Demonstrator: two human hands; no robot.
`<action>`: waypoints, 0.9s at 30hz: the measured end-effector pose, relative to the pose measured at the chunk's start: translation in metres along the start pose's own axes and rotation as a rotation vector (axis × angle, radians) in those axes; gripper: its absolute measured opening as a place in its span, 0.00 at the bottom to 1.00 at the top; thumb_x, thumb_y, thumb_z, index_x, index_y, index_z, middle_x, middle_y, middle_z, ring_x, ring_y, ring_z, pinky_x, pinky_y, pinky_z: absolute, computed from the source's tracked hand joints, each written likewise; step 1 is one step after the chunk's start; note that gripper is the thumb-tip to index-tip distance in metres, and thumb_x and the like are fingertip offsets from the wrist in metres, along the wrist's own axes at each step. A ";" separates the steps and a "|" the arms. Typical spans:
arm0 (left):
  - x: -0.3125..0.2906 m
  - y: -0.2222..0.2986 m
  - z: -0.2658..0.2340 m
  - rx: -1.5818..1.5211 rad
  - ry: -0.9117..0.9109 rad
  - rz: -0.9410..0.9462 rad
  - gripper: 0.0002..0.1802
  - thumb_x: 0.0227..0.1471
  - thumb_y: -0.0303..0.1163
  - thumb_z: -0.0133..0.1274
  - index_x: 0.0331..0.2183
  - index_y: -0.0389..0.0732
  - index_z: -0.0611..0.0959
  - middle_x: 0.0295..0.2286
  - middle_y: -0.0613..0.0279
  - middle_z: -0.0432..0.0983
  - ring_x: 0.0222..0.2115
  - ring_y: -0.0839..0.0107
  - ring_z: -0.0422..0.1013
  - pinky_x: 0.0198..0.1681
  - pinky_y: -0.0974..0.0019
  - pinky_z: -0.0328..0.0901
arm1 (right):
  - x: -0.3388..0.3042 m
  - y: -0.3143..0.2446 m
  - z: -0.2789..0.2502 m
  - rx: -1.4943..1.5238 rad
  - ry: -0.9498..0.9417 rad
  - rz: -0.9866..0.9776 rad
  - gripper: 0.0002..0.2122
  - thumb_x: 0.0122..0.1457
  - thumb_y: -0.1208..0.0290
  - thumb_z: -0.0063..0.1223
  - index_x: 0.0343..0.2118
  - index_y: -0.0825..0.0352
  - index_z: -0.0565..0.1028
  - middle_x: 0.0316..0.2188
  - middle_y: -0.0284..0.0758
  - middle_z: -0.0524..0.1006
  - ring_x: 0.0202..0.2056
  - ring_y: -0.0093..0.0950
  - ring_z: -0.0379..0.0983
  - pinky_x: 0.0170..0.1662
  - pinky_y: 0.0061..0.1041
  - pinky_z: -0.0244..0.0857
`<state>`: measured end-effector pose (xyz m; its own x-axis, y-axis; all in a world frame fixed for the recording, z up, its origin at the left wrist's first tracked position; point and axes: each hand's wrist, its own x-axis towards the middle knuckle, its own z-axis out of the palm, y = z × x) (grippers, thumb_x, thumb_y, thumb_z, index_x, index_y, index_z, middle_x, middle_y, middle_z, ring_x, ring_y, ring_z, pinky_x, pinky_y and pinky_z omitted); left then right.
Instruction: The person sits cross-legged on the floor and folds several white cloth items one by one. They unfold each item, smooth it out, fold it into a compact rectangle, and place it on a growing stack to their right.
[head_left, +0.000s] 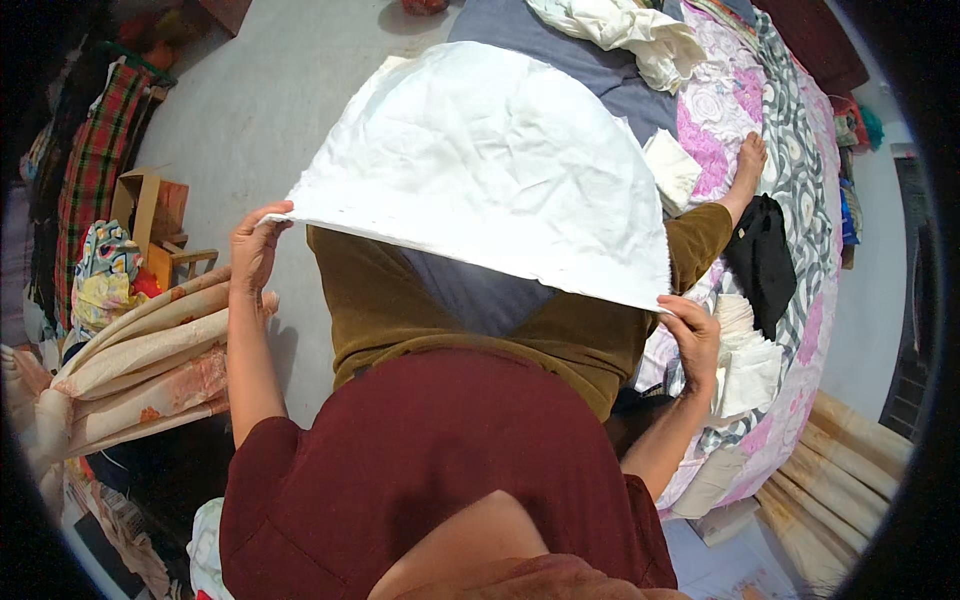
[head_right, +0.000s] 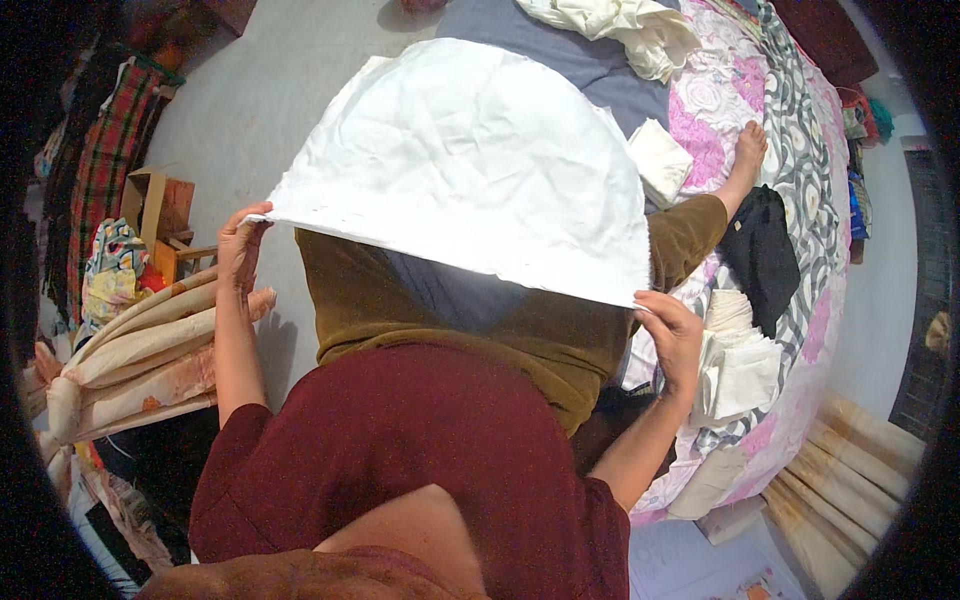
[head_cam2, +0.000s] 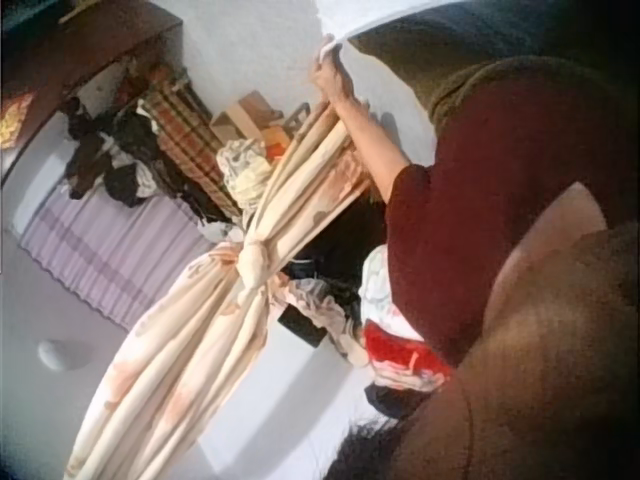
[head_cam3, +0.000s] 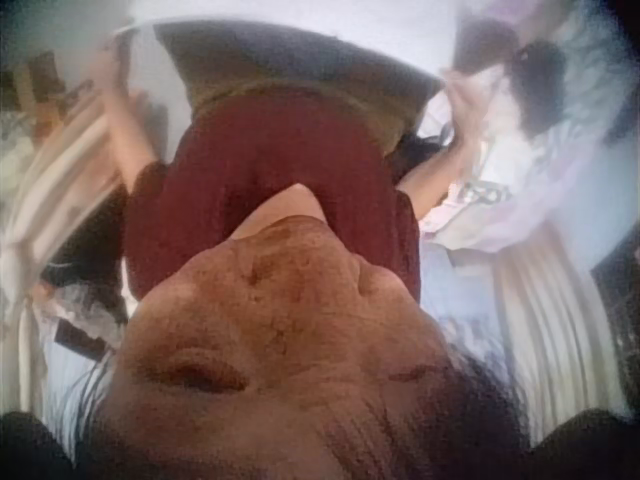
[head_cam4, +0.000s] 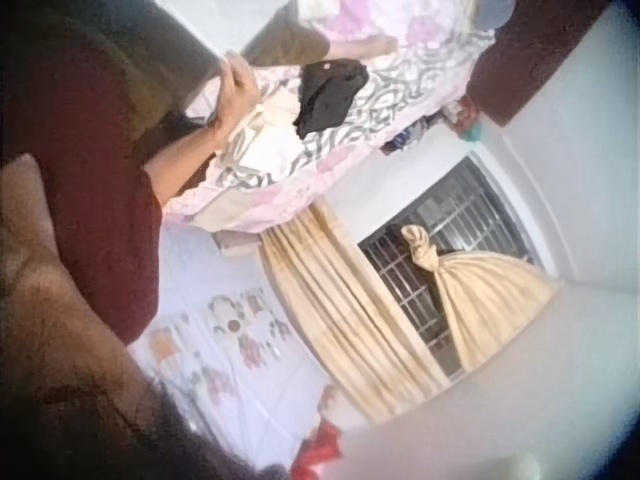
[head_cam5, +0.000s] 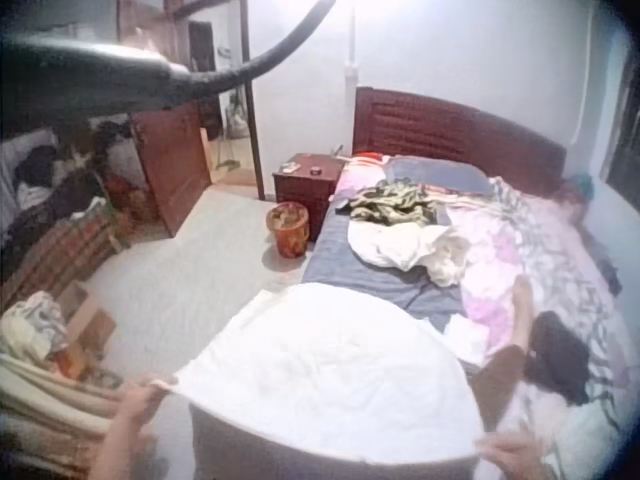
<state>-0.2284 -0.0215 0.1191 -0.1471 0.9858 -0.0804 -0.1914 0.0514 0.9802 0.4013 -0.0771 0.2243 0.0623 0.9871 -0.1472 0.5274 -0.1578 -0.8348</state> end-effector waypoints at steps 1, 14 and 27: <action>0.002 -0.007 -0.004 0.025 -0.011 -0.032 0.08 0.56 0.26 0.51 0.38 0.36 0.83 0.40 0.56 0.78 0.42 0.68 0.73 0.46 0.65 0.68 | 0.001 0.009 0.005 -0.065 -0.008 0.011 0.07 0.48 0.81 0.59 0.32 0.73 0.80 0.34 0.38 0.81 0.37 0.25 0.76 0.43 0.21 0.67; 0.098 -0.024 -0.009 0.228 0.013 -0.238 0.13 0.55 0.34 0.55 0.38 0.35 0.82 0.31 0.64 0.77 0.32 0.74 0.72 0.37 0.71 0.67 | 0.120 0.011 0.033 -0.311 -0.030 0.066 0.10 0.55 0.69 0.55 0.33 0.71 0.79 0.21 0.36 0.77 0.24 0.22 0.73 0.30 0.23 0.65; 0.232 -0.113 0.027 0.376 0.239 -0.235 0.15 0.52 0.37 0.57 0.38 0.37 0.83 0.32 0.65 0.77 0.34 0.74 0.69 0.42 0.68 0.63 | 0.303 0.063 0.123 -0.321 0.010 0.178 0.15 0.49 0.61 0.56 0.33 0.69 0.80 0.29 0.42 0.80 0.33 0.35 0.76 0.39 0.31 0.66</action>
<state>-0.2142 0.2054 -0.0056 -0.3688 0.8789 -0.3027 0.1109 0.3649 0.9244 0.3487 0.2088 0.0621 0.1848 0.9454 -0.2685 0.7462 -0.3128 -0.5877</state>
